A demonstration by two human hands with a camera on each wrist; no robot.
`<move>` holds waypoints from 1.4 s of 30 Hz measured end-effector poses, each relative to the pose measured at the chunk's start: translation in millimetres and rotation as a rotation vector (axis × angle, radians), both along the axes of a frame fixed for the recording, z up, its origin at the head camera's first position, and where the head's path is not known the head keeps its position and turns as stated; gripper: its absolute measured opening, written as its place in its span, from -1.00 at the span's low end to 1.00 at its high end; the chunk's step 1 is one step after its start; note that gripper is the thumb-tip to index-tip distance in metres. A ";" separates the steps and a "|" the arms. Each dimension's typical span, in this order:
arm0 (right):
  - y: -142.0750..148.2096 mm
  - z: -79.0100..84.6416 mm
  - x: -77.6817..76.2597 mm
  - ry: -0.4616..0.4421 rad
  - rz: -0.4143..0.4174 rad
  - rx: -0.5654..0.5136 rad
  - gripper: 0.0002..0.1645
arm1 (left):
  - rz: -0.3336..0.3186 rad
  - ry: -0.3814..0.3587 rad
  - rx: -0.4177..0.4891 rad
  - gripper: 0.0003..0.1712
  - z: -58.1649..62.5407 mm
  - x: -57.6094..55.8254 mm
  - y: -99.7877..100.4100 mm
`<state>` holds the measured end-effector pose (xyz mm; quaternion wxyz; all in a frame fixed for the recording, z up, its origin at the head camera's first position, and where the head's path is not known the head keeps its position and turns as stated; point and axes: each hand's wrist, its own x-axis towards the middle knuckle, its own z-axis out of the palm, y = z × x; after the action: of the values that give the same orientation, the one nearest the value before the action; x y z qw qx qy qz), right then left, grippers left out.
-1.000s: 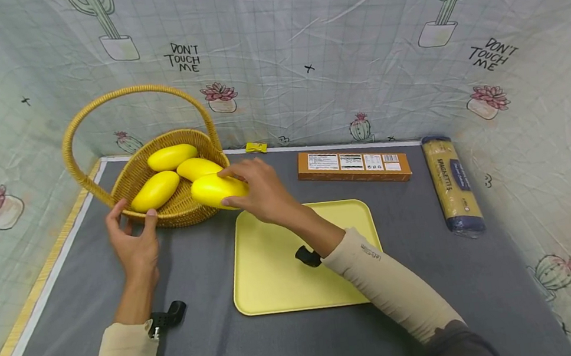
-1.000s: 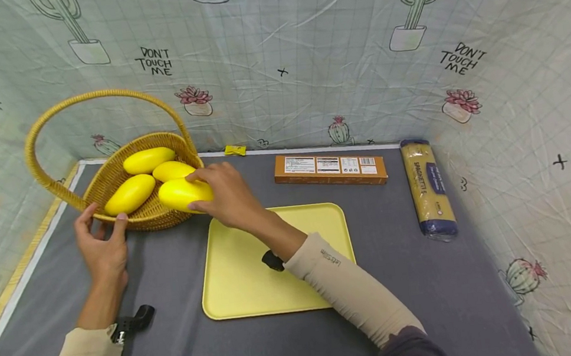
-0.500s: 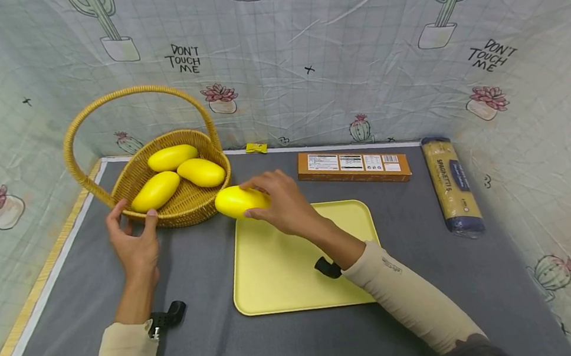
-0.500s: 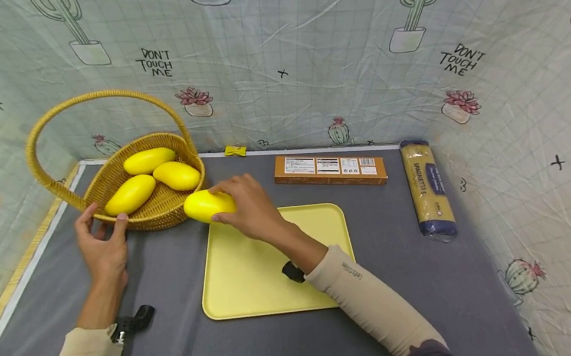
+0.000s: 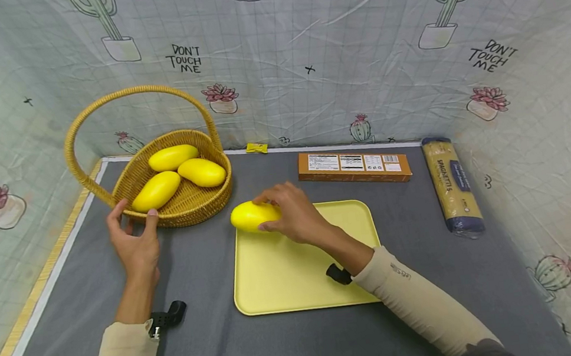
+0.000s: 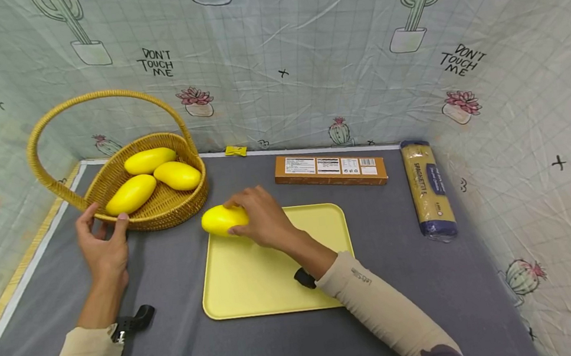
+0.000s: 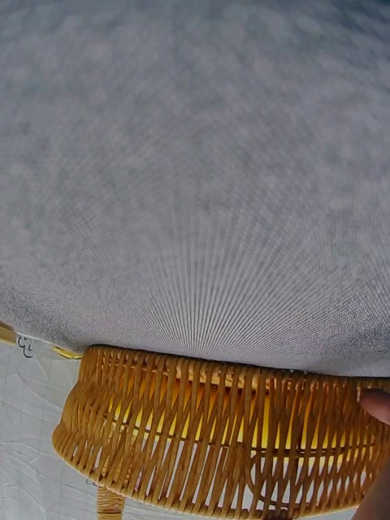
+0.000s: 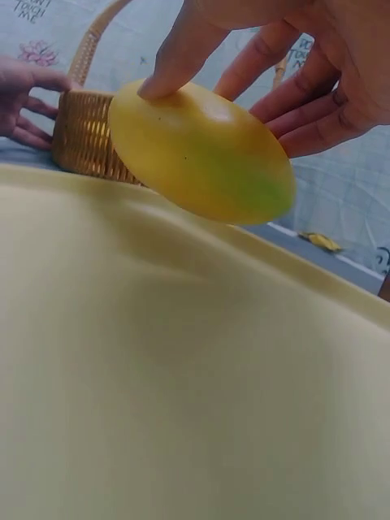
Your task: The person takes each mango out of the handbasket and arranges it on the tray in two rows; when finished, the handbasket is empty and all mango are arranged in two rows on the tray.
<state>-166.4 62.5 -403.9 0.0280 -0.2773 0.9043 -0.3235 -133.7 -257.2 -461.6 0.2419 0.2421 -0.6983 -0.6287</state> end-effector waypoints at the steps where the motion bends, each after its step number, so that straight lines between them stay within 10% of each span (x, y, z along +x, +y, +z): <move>1: 0.3 -2.0 -0.1 0.002 0.001 0.008 -0.38 | 0.000 0.001 -0.001 -0.27 0.1 0.1 0.2; 24: -2.6 -15.8 3.8 0.047 -0.003 0.120 -0.27 | -0.005 0.019 -0.018 -0.28 -4.1 -1.6 -1.7; 42: -16.0 14.0 -19.4 0.050 0.035 -0.014 -0.25 | -0.006 -0.009 0.007 -0.27 -0.5 -1.3 -1.4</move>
<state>-185.7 46.5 -389.9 0.0092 -0.3015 0.8974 -0.3220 -135.0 -258.6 -462.1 0.2361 0.2436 -0.6977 -0.6309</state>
